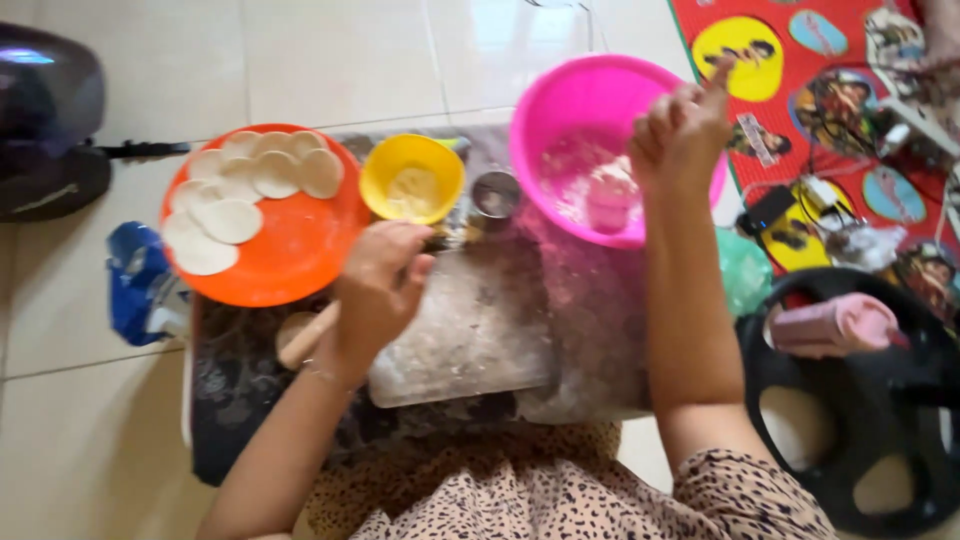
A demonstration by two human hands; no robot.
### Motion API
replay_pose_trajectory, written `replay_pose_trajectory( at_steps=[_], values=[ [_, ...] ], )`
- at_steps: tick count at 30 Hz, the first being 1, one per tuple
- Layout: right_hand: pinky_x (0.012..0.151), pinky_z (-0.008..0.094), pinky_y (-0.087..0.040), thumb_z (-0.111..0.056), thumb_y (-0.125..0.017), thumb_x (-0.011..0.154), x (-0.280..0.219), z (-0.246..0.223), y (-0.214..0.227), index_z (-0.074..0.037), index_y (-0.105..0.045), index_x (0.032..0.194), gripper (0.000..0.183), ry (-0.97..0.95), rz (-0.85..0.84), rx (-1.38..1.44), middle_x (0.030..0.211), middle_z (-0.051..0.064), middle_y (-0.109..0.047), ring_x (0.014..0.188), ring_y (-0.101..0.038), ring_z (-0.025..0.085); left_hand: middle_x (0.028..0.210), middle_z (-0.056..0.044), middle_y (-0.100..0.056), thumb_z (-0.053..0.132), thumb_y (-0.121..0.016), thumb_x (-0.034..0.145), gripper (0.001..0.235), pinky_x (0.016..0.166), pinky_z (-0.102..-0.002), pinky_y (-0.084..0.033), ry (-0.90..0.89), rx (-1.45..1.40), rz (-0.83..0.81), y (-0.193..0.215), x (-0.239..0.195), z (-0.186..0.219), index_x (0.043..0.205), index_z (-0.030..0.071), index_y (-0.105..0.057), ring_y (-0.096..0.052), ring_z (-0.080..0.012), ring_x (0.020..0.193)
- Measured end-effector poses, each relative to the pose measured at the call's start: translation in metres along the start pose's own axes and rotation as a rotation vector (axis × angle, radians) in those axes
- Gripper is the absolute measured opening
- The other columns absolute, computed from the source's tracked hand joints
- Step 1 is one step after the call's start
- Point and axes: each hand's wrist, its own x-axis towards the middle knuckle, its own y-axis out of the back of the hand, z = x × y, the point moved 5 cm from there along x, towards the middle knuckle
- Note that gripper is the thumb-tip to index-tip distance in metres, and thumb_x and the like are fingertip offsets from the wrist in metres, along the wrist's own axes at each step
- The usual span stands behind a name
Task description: Rolling out dough with a rolling pin and cutting it into circular discs using a metal cutter.
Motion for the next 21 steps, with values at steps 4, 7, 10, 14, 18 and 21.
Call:
replay_pose_trajectory(
  at_steps=[4, 7, 10, 14, 18, 21],
  values=[
    [0.034, 0.028, -0.011, -0.049, -0.038, 0.104, -0.002, 0.004, 0.001, -0.018, -0.042, 0.060, 0.054, -0.034, 0.136, -0.006, 0.045, -0.005, -0.030, 0.035, -0.020, 0.009, 0.107, -0.011, -0.072, 0.007, -0.071, 0.090, 0.024, 0.093, -0.043, -0.056, -0.108, 0.028, 0.023, -0.014, -0.019, -0.016, 0.113, 0.003, -0.067, -0.070, -0.0305, 0.102],
    [0.037, 0.023, -0.021, -0.066, -0.039, 0.095, 0.021, 0.024, 0.031, -0.013, -0.055, 0.076, 0.060, -0.308, 0.116, -0.264, 0.045, 0.001, -0.022, 0.038, -0.026, 0.013, 0.102, -0.007, -0.074, 0.033, -0.059, 0.099, 0.032, 0.090, -0.045, -0.057, -0.151, 0.020, 0.128, -0.024, -0.033, -0.036, 0.116, 0.012, -0.075, -0.073, -0.0308, 0.097],
    [0.052, 0.031, -0.046, -0.010, -0.053, 0.080, 0.022, 0.032, 0.052, -0.004, -0.049, 0.068, 0.014, -0.404, -0.245, -0.478, 0.077, 0.012, -0.056, 0.061, -0.057, 0.025, 0.100, -0.008, -0.074, 0.033, -0.059, 0.099, 0.032, 0.088, -0.044, -0.058, -0.104, -0.030, 0.157, -0.025, -0.035, -0.040, 0.116, 0.011, -0.075, -0.072, -0.0305, 0.094],
    [0.055, 0.017, -0.054, -0.018, -0.063, 0.103, -0.019, 0.025, 0.038, -0.004, -0.063, 0.125, 0.026, -0.263, -0.183, -0.495, 0.100, 0.013, -0.069, 0.072, -0.068, 0.015, 0.099, -0.008, -0.073, 0.035, -0.060, 0.098, 0.033, 0.086, -0.044, -0.059, -0.096, -0.019, 0.186, -0.024, -0.039, -0.043, 0.114, 0.010, -0.076, -0.072, -0.0309, 0.091],
    [0.035, 0.020, -0.030, -0.015, -0.060, 0.092, -0.056, 0.032, -0.003, -0.005, -0.062, 0.091, 0.010, -0.288, -0.345, -0.494, 0.064, 0.004, -0.045, 0.045, -0.040, 0.009, 0.094, -0.008, -0.073, 0.034, -0.057, 0.101, 0.034, 0.082, -0.042, -0.059, -0.108, -0.036, 0.240, -0.016, -0.033, -0.039, 0.109, 0.008, -0.076, -0.071, -0.0305, 0.087],
    [0.030, 0.024, -0.038, -0.012, -0.067, 0.085, -0.092, 0.096, 0.006, -0.001, -0.070, 0.089, 0.012, -0.369, -0.334, -0.426, 0.065, 0.013, -0.059, 0.040, -0.049, 0.012, 0.089, -0.006, -0.073, 0.032, -0.057, 0.101, 0.032, 0.078, -0.041, -0.059, -0.092, -0.069, 0.260, -0.017, -0.034, -0.039, 0.107, 0.008, -0.077, -0.071, -0.0288, 0.082]
  ],
)
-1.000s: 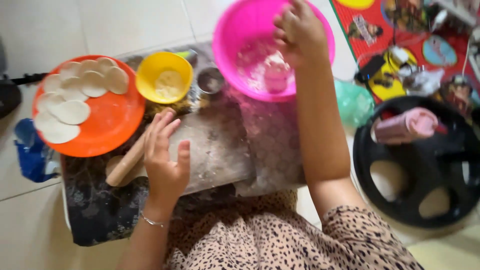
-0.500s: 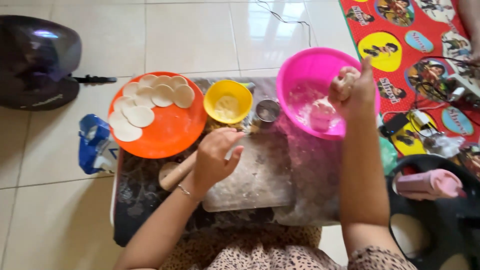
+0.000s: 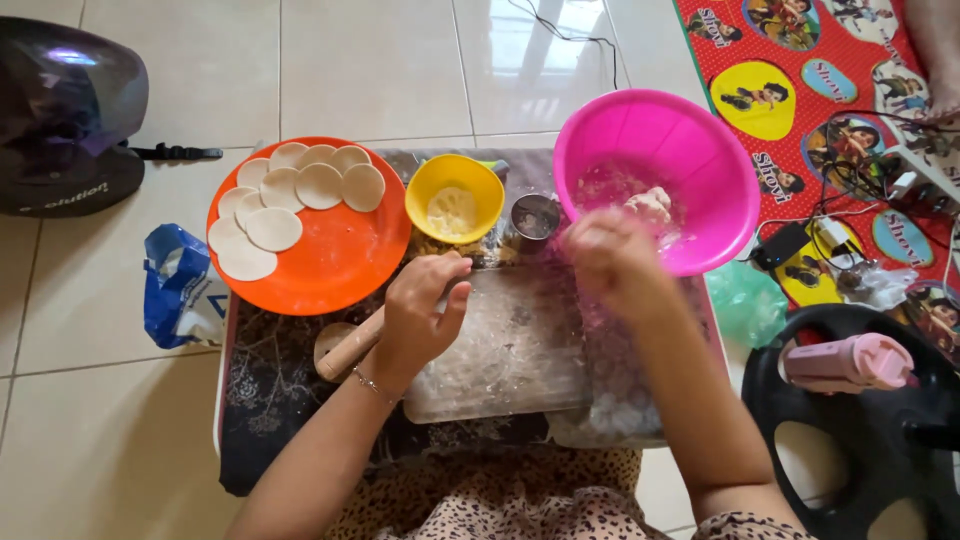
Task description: Rolling out dough with a rolling pin and cutting it into circular discs using a metal cutter.
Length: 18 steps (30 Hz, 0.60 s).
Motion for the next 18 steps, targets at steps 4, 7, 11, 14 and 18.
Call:
replay_pose_trajectory(
  at_steps=[4, 7, 11, 14, 18],
  values=[
    [0.033, 0.037, -0.050, -0.017, -0.070, 0.090, -0.013, 0.046, -0.032, 0.000, -0.062, 0.103, 0.023, -0.159, -0.197, 0.087, 0.072, 0.024, -0.062, 0.042, -0.058, 0.025, 0.085, -0.003, -0.072, 0.031, -0.057, 0.100, 0.030, 0.074, -0.039, -0.060, 0.010, -0.028, -0.008, -0.001, 0.000, 0.000, 0.105, 0.008, -0.077, -0.071, -0.0250, 0.076],
    [0.062, 0.039, -0.066, -0.010, -0.068, 0.094, -0.022, 0.029, -0.054, 0.006, -0.067, 0.119, 0.029, 0.055, -0.239, -0.120, 0.094, 0.022, -0.077, 0.072, -0.076, 0.025, 0.085, -0.004, -0.073, 0.030, -0.058, 0.099, 0.030, 0.073, -0.040, -0.059, 0.016, -0.034, -0.016, 0.000, 0.001, 0.002, 0.106, 0.008, -0.078, -0.070, -0.0271, 0.076],
    [0.055, 0.030, -0.061, -0.008, -0.079, 0.089, -0.023, 0.034, -0.056, 0.001, -0.073, 0.095, 0.012, 0.211, -0.146, -0.343, 0.064, 0.012, -0.074, 0.056, -0.073, 0.017, 0.080, -0.004, -0.072, 0.028, -0.057, 0.101, 0.029, 0.071, -0.039, -0.059, 0.027, -0.043, 0.004, 0.002, 0.007, 0.005, 0.103, 0.007, -0.077, -0.068, -0.0271, 0.071],
    [0.052, 0.026, -0.057, -0.008, -0.082, 0.086, -0.028, 0.038, -0.063, -0.003, -0.069, 0.080, 0.015, 0.234, -0.179, -0.342, 0.056, 0.008, -0.069, 0.049, -0.067, 0.013, 0.079, -0.004, -0.071, 0.027, -0.057, 0.101, 0.029, 0.070, -0.039, -0.059, 0.024, -0.044, -0.001, 0.003, 0.009, 0.007, 0.102, 0.007, -0.077, -0.068, -0.0271, 0.070],
    [0.041, 0.021, -0.040, -0.026, -0.077, 0.095, -0.022, 0.059, -0.053, -0.011, -0.066, 0.063, 0.037, 0.182, -0.159, -0.440, 0.042, 0.000, -0.054, 0.041, -0.046, 0.005, 0.080, -0.003, -0.071, 0.028, -0.057, 0.101, 0.029, 0.070, -0.038, -0.059, -0.004, -0.014, -0.010, 0.001, 0.006, 0.006, 0.103, 0.008, -0.078, -0.068, -0.0257, 0.072]
  ],
)
